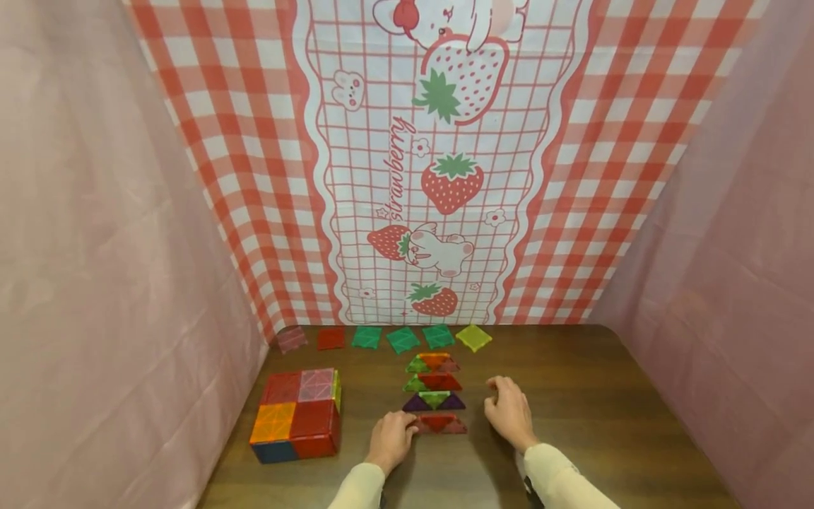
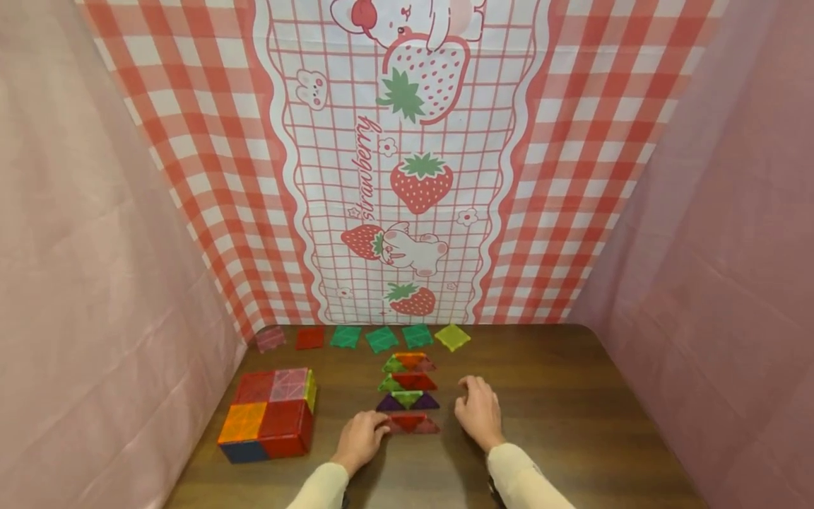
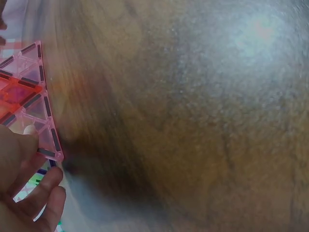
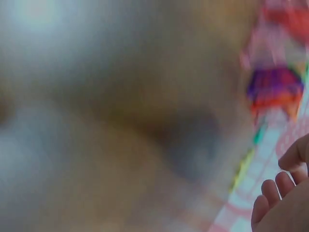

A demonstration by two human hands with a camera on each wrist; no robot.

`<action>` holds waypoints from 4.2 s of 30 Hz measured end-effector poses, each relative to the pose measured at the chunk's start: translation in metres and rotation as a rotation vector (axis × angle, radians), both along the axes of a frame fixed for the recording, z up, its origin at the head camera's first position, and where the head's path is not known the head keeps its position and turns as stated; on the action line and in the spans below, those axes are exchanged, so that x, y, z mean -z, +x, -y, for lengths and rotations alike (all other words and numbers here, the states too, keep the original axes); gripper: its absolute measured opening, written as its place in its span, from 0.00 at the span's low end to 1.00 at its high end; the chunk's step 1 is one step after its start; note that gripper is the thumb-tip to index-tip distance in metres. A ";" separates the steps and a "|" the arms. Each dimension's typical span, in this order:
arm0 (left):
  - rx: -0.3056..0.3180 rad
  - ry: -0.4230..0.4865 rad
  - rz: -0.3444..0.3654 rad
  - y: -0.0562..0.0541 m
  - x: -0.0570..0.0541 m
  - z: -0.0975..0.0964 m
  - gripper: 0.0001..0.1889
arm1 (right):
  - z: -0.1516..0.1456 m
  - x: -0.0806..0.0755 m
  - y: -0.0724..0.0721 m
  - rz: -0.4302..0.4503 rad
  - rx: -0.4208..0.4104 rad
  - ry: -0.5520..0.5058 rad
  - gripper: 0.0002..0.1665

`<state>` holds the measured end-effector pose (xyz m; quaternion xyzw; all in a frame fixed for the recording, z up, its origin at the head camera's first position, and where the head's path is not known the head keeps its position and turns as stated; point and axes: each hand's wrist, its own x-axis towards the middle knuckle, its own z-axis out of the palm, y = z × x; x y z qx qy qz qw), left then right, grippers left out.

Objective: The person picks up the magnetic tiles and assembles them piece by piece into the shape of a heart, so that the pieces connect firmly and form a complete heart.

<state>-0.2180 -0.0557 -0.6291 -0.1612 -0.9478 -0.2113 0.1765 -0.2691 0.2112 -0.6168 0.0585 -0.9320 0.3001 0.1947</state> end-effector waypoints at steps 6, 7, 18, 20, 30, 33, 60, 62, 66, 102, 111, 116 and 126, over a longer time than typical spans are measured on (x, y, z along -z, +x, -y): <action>-0.017 -0.022 -0.044 0.000 0.003 0.001 0.08 | -0.026 -0.028 -0.050 0.061 0.020 0.032 0.24; -0.018 -0.025 -0.051 0.001 0.003 0.001 0.08 | -0.027 -0.033 -0.057 0.072 0.019 0.039 0.26; -0.037 -0.067 -0.053 0.001 0.008 -0.001 0.08 | -0.013 -0.061 -0.119 0.286 -0.055 0.236 0.39; -0.035 -0.076 -0.061 0.004 0.008 -0.001 0.08 | -0.008 -0.060 -0.124 0.338 -0.075 0.281 0.41; -0.017 -0.071 -0.063 0.011 0.013 -0.007 0.08 | 0.007 -0.037 -0.122 0.574 -0.122 0.326 0.40; -0.004 -0.078 -0.049 0.010 0.012 -0.010 0.08 | 0.006 -0.031 -0.118 0.627 -0.125 0.330 0.40; -0.010 -0.072 0.003 -0.008 0.005 0.000 0.05 | -0.037 0.020 -0.096 0.196 -0.032 0.409 0.21; -0.005 -0.076 0.014 -0.008 0.002 -0.001 0.04 | -0.042 0.019 -0.094 0.219 -0.012 0.391 0.26; 0.013 -0.086 0.016 -0.006 -0.001 -0.002 0.04 | -0.054 0.024 -0.085 0.294 0.022 0.287 0.35; 0.061 -0.072 0.090 0.008 -0.003 -0.005 0.08 | -0.025 -0.005 -0.011 0.494 -0.629 -0.007 0.52; 0.066 -0.076 0.135 0.008 -0.005 -0.005 0.08 | -0.011 -0.011 -0.014 0.546 -0.663 0.008 0.51; 0.076 -0.066 0.120 0.007 -0.003 -0.004 0.07 | -0.011 -0.011 -0.015 0.538 -0.693 0.018 0.56; 0.119 -0.056 0.140 0.006 -0.002 -0.002 0.05 | -0.015 -0.008 -0.019 0.564 -0.683 -0.011 0.55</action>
